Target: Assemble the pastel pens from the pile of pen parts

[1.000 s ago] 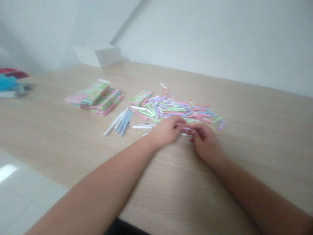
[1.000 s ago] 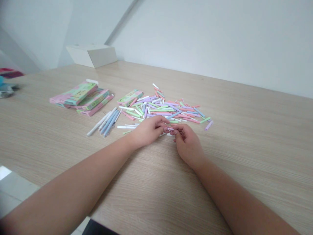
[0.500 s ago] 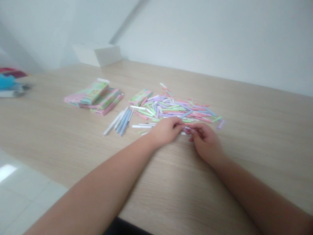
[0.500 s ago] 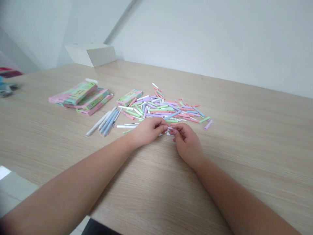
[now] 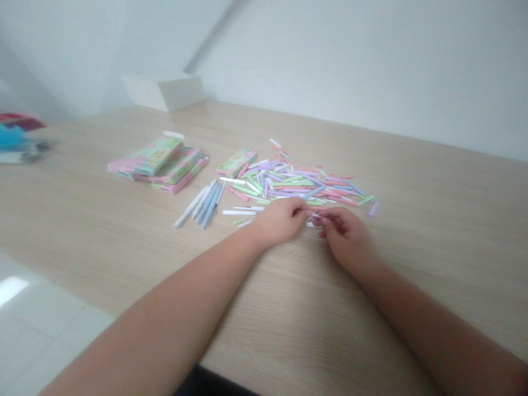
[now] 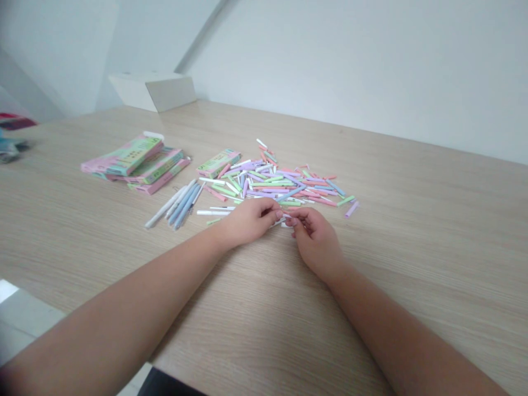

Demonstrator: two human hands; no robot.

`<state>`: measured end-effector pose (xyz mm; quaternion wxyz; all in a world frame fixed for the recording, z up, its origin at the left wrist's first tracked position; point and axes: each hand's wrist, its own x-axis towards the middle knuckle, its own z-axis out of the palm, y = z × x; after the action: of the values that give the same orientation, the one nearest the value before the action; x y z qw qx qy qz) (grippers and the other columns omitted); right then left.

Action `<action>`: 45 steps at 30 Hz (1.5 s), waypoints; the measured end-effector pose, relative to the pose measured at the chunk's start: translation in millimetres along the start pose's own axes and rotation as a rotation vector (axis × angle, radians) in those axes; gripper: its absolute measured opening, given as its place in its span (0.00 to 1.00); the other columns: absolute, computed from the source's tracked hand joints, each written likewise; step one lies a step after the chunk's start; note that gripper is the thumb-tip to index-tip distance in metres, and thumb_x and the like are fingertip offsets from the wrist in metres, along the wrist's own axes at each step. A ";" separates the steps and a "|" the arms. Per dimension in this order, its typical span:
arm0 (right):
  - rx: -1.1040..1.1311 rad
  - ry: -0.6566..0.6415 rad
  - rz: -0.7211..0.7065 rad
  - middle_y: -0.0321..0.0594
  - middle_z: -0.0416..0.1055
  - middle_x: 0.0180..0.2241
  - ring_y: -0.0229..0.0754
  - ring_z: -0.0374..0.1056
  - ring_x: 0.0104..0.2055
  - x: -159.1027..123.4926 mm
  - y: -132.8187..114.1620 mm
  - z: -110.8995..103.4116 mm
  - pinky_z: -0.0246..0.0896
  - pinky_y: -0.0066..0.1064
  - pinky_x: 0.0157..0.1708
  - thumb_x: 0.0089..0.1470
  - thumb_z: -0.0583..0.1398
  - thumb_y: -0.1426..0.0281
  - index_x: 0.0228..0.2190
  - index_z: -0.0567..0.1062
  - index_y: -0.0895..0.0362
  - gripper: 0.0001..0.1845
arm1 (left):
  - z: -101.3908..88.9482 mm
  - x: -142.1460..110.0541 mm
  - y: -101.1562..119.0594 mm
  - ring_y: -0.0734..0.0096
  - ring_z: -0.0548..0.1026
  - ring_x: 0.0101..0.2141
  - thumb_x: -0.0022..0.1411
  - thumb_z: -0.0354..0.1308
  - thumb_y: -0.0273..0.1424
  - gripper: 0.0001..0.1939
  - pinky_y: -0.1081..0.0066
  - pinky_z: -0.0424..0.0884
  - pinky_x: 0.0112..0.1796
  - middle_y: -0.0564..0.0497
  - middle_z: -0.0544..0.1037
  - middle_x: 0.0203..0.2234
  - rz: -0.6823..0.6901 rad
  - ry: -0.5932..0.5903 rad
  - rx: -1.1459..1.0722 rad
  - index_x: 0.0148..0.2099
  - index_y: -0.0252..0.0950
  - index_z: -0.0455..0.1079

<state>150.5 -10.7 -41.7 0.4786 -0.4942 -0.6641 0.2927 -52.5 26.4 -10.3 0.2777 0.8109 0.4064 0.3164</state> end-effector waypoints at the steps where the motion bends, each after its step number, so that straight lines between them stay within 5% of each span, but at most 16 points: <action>1: -0.002 -0.004 0.009 0.41 0.79 0.42 0.44 0.77 0.43 0.0 -0.6 -0.2 0.75 0.34 0.35 0.64 0.61 0.64 0.44 0.77 0.50 0.08 | -0.4 -0.2 0.2 0.67 0.75 0.35 0.70 0.53 0.37 0.14 0.69 0.65 0.34 0.51 0.81 0.34 0.001 -0.005 0.003 0.40 0.37 0.77; 10: 0.001 -0.019 0.050 0.40 0.80 0.36 0.41 0.76 0.35 0.7 -5.3 -1.9 0.75 0.37 0.38 0.65 0.60 0.62 0.42 0.78 0.53 0.10 | 0.6 -0.9 -1.2 0.66 0.76 0.36 0.70 0.53 0.39 0.14 0.69 0.68 0.37 0.50 0.81 0.36 -0.002 -0.022 0.016 0.41 0.38 0.78; 37: 0.078 -0.074 0.124 0.41 0.81 0.37 0.43 0.78 0.38 2.7 -2.2 -2.4 0.77 0.40 0.42 0.63 0.62 0.57 0.43 0.78 0.51 0.13 | 0.7 -1.1 -3.6 0.65 0.76 0.38 0.70 0.52 0.38 0.14 0.68 0.68 0.38 0.49 0.82 0.38 0.017 -0.029 0.056 0.42 0.38 0.78; 45: -0.252 -0.200 -0.009 0.33 0.80 0.31 0.44 0.75 0.31 -3.6 -15.8 -3.3 0.74 0.39 0.36 0.63 0.61 0.60 0.62 0.70 0.44 0.27 | 1.9 1.2 -3.8 0.69 0.73 0.32 0.69 0.53 0.38 0.14 0.70 0.65 0.33 0.52 0.77 0.29 0.005 -0.011 -0.038 0.37 0.37 0.75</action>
<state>147.8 -19.7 -28.2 0.3458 -0.5157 -0.7421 0.2525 -52.3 29.0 -13.9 0.2948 0.8082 0.3967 0.3202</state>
